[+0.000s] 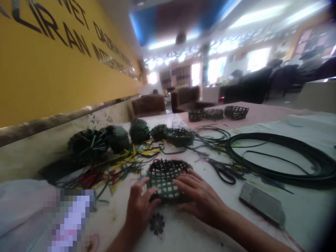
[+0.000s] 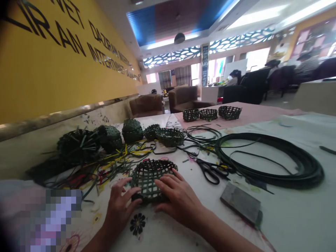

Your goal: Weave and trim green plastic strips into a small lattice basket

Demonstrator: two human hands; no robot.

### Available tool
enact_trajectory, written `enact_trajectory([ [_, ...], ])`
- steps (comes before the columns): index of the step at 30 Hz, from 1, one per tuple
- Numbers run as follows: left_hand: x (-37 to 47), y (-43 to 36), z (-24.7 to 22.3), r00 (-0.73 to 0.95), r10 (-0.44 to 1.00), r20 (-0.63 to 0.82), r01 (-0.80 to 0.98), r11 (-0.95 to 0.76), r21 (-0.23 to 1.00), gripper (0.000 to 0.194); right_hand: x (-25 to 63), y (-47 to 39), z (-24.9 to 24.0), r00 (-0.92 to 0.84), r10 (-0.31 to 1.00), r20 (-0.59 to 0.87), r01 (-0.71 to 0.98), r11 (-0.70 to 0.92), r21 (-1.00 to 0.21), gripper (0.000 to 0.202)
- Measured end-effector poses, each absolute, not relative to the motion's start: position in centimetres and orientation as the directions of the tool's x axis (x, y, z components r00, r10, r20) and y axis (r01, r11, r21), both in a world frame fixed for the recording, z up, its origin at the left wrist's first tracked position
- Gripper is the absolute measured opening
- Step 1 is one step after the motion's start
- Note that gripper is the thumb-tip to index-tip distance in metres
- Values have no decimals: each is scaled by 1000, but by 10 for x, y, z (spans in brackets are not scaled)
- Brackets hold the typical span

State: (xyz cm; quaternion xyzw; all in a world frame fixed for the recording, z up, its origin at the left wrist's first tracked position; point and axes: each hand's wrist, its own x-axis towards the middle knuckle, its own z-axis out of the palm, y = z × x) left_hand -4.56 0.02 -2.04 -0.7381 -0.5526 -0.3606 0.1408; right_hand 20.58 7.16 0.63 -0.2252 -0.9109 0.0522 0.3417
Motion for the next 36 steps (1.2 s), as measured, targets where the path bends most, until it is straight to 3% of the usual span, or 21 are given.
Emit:
enact_trajectory([
  [2, -44, -1, -17, 196, 718, 668, 888, -420, 190, 20, 199, 69, 1, -705, 461, 538, 421, 884, -206, 52],
  [5, -43, 1, -14, 227, 772, 594, 837, -467, 287, 14, 194, 71, -3, -713, 503, 488, 485, 857, -174, 9],
  [8, -44, 4, -15, 216, 811, 543, 831, -445, 334, 14, 192, 74, -6, -699, 518, 492, 505, 846, -174, 25],
  [13, -40, 5, -14, 205, 858, 471, 850, -395, 349, 15, 186, 76, -10, -656, 562, 504, 580, 802, -140, 27],
  [19, -38, 4, -18, 202, 838, 507, 844, -411, 345, 17, 178, 74, -9, -598, 630, 495, 656, 740, -150, 21],
  [22, -41, 4, -20, 162, 841, 516, 837, -394, 379, 8, 181, 71, -7, -597, 607, 525, 625, 762, -170, 18],
  [24, -43, 3, -20, 150, 847, 509, 827, -389, 405, 17, 184, 69, -5, -601, 588, 541, 603, 778, -177, 8],
  [27, -41, 0, -18, 151, 854, 498, 828, -385, 408, 13, 184, 64, -1, -619, 503, 603, 543, 829, -133, 30],
  [29, -38, -1, -17, 155, 859, 489, 839, -375, 394, 10, 180, 60, 0, -644, 434, 631, 502, 861, -79, 27],
  [31, -34, -1, -17, 156, 863, 481, 853, -363, 375, 12, 174, 57, -1, -674, 439, 594, 506, 861, -61, 12],
  [36, -33, 3, -24, 226, 817, 530, 854, -428, 295, 19, 162, 56, -3, -677, 646, 353, 650, 749, -126, 23],
])
